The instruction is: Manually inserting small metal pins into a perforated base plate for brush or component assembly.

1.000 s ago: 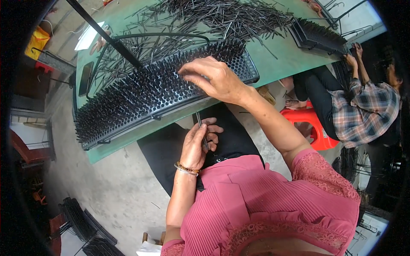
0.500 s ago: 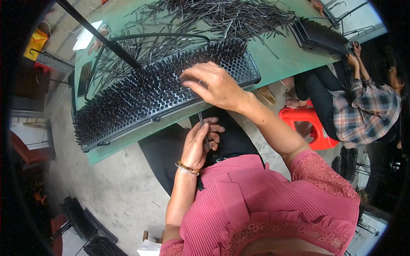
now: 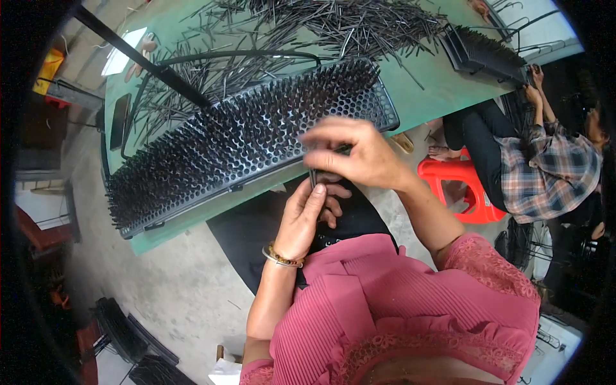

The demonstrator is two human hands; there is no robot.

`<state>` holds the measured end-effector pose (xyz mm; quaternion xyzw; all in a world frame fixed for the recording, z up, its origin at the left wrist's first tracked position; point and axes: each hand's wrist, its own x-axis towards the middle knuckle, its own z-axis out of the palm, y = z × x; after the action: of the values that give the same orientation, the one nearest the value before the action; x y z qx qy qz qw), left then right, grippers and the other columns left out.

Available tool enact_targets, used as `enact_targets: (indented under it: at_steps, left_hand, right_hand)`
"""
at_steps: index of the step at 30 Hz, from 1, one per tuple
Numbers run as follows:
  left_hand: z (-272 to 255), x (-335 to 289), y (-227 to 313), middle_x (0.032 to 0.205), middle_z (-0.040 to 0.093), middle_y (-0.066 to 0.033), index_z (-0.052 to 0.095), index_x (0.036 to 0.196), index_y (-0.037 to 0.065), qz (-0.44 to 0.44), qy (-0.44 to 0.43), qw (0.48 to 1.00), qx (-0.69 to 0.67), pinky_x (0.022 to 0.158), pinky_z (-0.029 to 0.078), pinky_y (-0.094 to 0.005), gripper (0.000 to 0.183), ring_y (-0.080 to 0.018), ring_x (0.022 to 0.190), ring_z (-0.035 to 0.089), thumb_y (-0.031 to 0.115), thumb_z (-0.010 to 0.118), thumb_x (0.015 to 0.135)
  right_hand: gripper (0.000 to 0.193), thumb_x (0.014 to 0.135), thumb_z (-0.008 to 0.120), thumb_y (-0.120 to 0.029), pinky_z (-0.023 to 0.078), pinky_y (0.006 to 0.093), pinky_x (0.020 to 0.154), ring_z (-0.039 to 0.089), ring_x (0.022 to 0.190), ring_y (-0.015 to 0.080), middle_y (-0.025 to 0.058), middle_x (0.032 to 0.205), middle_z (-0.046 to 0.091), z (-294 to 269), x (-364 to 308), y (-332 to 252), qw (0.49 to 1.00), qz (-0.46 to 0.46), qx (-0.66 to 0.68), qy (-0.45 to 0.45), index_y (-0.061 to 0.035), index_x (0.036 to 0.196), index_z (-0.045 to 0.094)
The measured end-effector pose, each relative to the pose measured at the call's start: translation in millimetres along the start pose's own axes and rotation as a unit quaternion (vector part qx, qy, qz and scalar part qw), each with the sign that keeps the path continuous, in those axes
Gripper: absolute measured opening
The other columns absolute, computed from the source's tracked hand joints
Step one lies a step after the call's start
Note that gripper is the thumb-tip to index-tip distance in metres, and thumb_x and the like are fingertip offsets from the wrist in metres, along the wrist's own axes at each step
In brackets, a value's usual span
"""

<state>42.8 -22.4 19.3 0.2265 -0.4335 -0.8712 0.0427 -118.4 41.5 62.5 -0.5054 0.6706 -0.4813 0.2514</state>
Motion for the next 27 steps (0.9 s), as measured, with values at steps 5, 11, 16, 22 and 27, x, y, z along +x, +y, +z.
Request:
enact_targets:
  at_steps: [5,11,16,22,27]
  left_hand:
    - [1,15,5,0.097,0.062,-0.0085,0.051,0.111,-0.002,0.036,-0.047,0.997,0.059,0.060,0.047,-0.0213,0.029,-0.0093,0.072,0.055,0.023,0.044,0.097]
    - [11,19,6,0.099,0.060,-0.0101,0.043,0.125,-0.003,0.034,-0.038,0.999,0.014,0.060,0.046,-0.0212,0.039,-0.0102,0.072,0.055,0.021,0.051,0.095]
    - [9,21,-4,0.100,0.060,-0.0097,0.040,0.128,-0.002,0.006,-0.031,0.999,0.010,0.062,0.046,-0.0216,0.041,-0.0098,0.074,0.054,0.019,0.051,0.094]
    - [1,14,-15,0.098,0.061,-0.0102,0.045,0.124,-0.003,-0.011,-0.019,0.998,0.057,0.062,0.046,-0.0224,0.038,-0.0111,0.073,0.054,0.016,0.052,0.092]
    - [-6,9,-19,0.099,0.061,-0.0094,0.047,0.123,-0.003,-0.022,-0.009,0.998,0.063,0.062,0.045,-0.0222,0.036,-0.0107,0.072,0.054,0.015,0.052,0.092]
  right_hand:
    - [0.016,0.084,0.065,-0.011,0.047,0.0246,0.067,0.059,0.076,0.0096,0.0052,0.082,0.066,-3,-10,13,0.977,0.140,0.159,-0.036,0.0022,0.092,0.066]
    - [0.012,0.084,0.063,-0.005,0.050,0.0224,0.067,0.061,0.075,0.0091,0.0062,0.081,0.066,-24,1,13,0.981,0.079,0.164,0.062,0.0044,0.090,0.067]
    - [0.010,0.082,0.063,-0.001,0.049,0.0224,0.062,0.061,0.072,0.0112,0.0072,0.081,0.066,-44,29,4,0.989,-0.078,0.024,0.123,0.0039,0.089,0.067]
    - [0.009,0.080,0.064,-0.002,0.051,0.0243,0.062,0.063,0.073,0.0151,0.0104,0.083,0.066,-47,48,6,0.973,-0.217,-0.054,0.063,0.0037,0.087,0.066]
    - [0.010,0.080,0.065,-0.002,0.052,0.0265,0.063,0.064,0.073,0.0169,0.0119,0.082,0.065,-42,47,11,0.986,-0.163,0.016,0.021,0.0049,0.087,0.065]
